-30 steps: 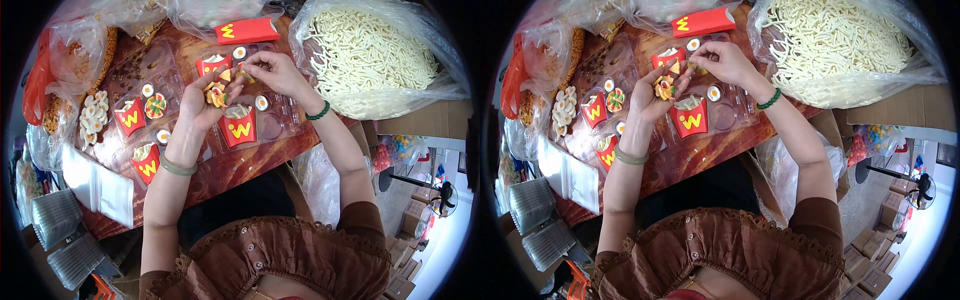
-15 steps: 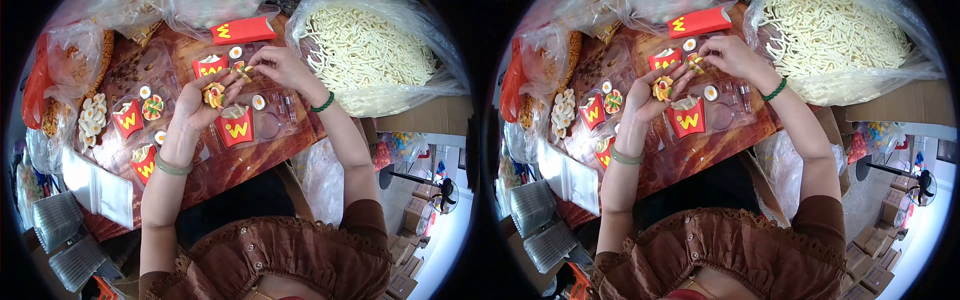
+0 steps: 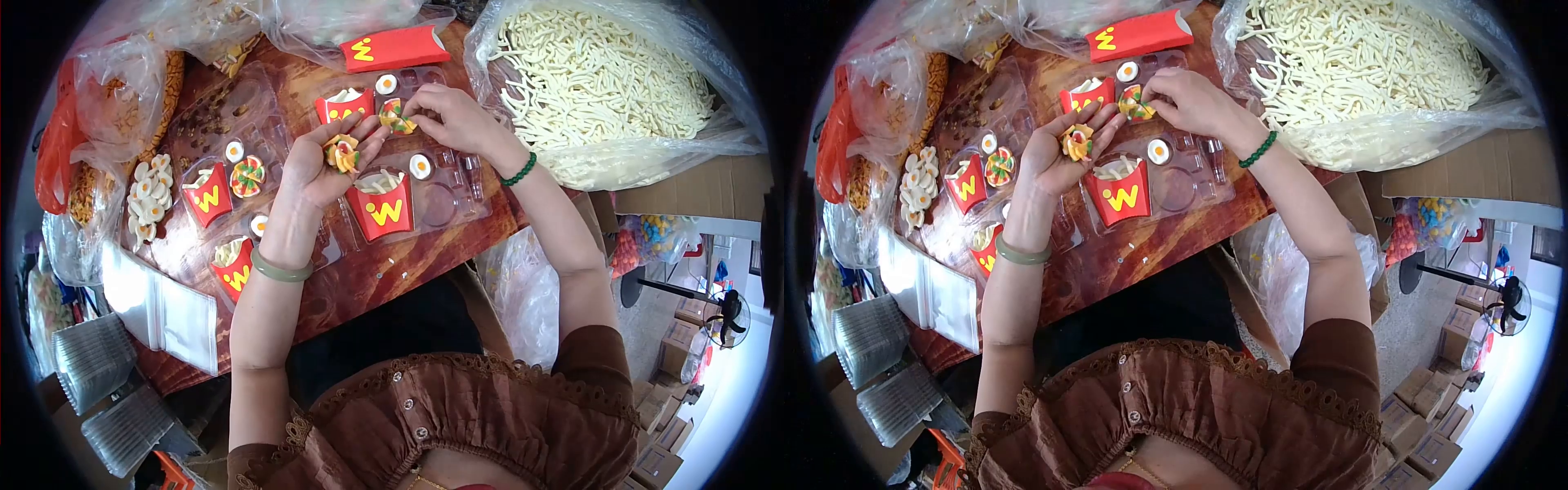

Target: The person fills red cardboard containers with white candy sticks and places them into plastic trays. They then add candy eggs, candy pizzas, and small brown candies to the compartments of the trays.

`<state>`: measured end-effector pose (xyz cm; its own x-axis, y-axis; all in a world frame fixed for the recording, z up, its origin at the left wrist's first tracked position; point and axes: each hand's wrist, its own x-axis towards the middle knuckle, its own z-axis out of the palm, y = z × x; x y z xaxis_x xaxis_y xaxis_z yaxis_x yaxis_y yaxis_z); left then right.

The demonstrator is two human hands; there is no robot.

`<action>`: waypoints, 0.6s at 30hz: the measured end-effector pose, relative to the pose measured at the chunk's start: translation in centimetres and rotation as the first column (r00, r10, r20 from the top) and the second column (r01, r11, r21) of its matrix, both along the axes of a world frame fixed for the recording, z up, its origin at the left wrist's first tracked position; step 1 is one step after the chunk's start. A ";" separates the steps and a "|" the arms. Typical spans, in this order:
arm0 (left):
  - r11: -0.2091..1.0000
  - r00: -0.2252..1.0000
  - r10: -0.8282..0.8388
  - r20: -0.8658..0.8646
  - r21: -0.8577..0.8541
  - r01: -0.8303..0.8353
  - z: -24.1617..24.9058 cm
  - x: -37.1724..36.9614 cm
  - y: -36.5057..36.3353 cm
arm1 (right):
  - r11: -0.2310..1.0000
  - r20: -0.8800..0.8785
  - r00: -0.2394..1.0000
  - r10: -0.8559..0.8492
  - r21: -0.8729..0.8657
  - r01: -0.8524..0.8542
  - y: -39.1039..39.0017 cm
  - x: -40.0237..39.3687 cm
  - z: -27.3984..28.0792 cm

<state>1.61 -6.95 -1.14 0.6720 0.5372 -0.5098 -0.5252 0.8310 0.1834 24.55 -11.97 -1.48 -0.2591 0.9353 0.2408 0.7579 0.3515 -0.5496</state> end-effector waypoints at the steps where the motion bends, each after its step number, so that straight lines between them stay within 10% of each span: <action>1: 1.000 1.000 -0.010 0.013 0.005 0.010 0.0 0.0 0.1 | 0.997 0.056 0.997 0.052 0.051 -0.055 0.3 0.2 -0.5; 8: 0.998 1.000 0.018 0.012 0.061 -0.019 0.0 0.5 0.1 | 0.994 -0.304 0.947 0.099 -0.011 -0.108 -1.1 -3.5 3.5; 10: 0.996 0.935 -0.088 0.344 0.048 0.077 0.0 0.6 0.5 | 0.991 -0.323 0.937 0.133 0.014 -0.136 -1.1 -4.5 3.2; 15: 0.998 0.968 -0.061 0.242 0.000 0.063 -0.7 1.0 0.0 | 0.926 -0.475 0.875 -0.093 -0.365 -0.099 -1.8 -5.0 4.3; 18: 1.000 1.000 0.003 -0.011 -0.007 -0.003 1.1 1.4 -1.4 | 0.954 -0.558 0.817 -0.145 -0.299 -0.035 -1.4 -4.2 4.0</action>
<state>3.00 -8.39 0.00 0.6651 0.5352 -0.5207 -0.5254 0.8309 0.1830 20.38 -13.36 2.50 -0.1058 0.9931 0.0512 0.2908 0.0802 -0.9534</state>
